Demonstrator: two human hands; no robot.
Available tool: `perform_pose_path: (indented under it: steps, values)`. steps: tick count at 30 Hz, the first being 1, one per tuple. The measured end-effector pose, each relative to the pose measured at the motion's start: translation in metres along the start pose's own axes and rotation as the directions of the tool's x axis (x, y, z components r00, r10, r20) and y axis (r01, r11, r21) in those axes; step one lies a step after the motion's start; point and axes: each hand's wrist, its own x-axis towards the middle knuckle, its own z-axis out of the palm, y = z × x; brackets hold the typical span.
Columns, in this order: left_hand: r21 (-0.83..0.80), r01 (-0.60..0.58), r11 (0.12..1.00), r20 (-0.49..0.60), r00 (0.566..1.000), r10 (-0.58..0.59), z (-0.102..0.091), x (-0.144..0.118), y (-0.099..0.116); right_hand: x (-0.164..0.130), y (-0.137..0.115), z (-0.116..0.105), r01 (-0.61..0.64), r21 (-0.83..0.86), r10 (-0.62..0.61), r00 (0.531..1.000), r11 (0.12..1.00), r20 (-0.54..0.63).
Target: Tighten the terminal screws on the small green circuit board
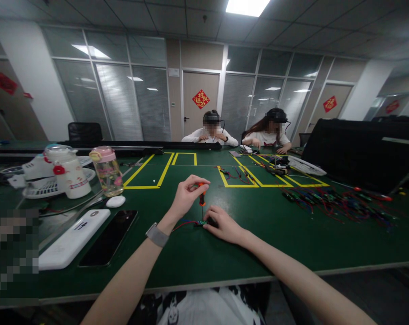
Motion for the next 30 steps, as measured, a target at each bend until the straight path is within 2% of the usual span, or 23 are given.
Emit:
perform_pose_path:
  steps: [4,9,12,17,20,24,27,30]
  values:
    - [0.014,0.014,1.0,0.026,1.0,-0.015,0.0004,0.0009,0.0012,0.0003,0.0002,-0.0003,0.012,0.033,-0.012,1.0,0.999,0.001]
    - [-0.152,0.111,0.982,0.138,0.986,-0.09,0.0009,0.0007,0.001,-0.0004,-0.001,-0.0016,0.032,0.03,-0.033,0.999,0.999,0.014]
    - [-0.131,0.11,0.985,0.114,0.989,-0.095,0.0016,-0.0004,0.0014,-0.0008,-0.0014,-0.0015,0.04,0.019,-0.04,0.999,0.999,0.02]
    - [-0.016,0.015,1.0,0.025,1.0,-0.014,0.0029,-0.001,0.0021,-0.0003,-0.0027,-0.0016,0.035,0.003,-0.035,0.999,0.999,0.037]
    - [0.0,0.014,1.0,0.051,0.999,-0.014,0.0029,-0.0007,0.0029,0.0001,-0.0039,-0.0024,0.033,-0.003,-0.033,0.999,0.999,0.043]
    - [-0.114,0.089,0.99,0.115,0.99,-0.076,0.0029,-0.0002,0.0022,0.0002,-0.005,-0.0031,0.03,-0.006,-0.03,0.999,1.0,0.041]
    - [-0.084,0.098,0.992,0.032,0.995,-0.095,0.0027,0.0002,-0.0002,0.0005,-0.0048,-0.003,0.033,-0.01,-0.032,0.998,0.999,0.044]
    - [0.076,0.017,0.997,-0.055,0.998,-0.013,0.002,-0.0002,-0.0025,0.0008,-0.0042,-0.0028,0.04,-0.017,-0.039,0.998,0.999,0.045]
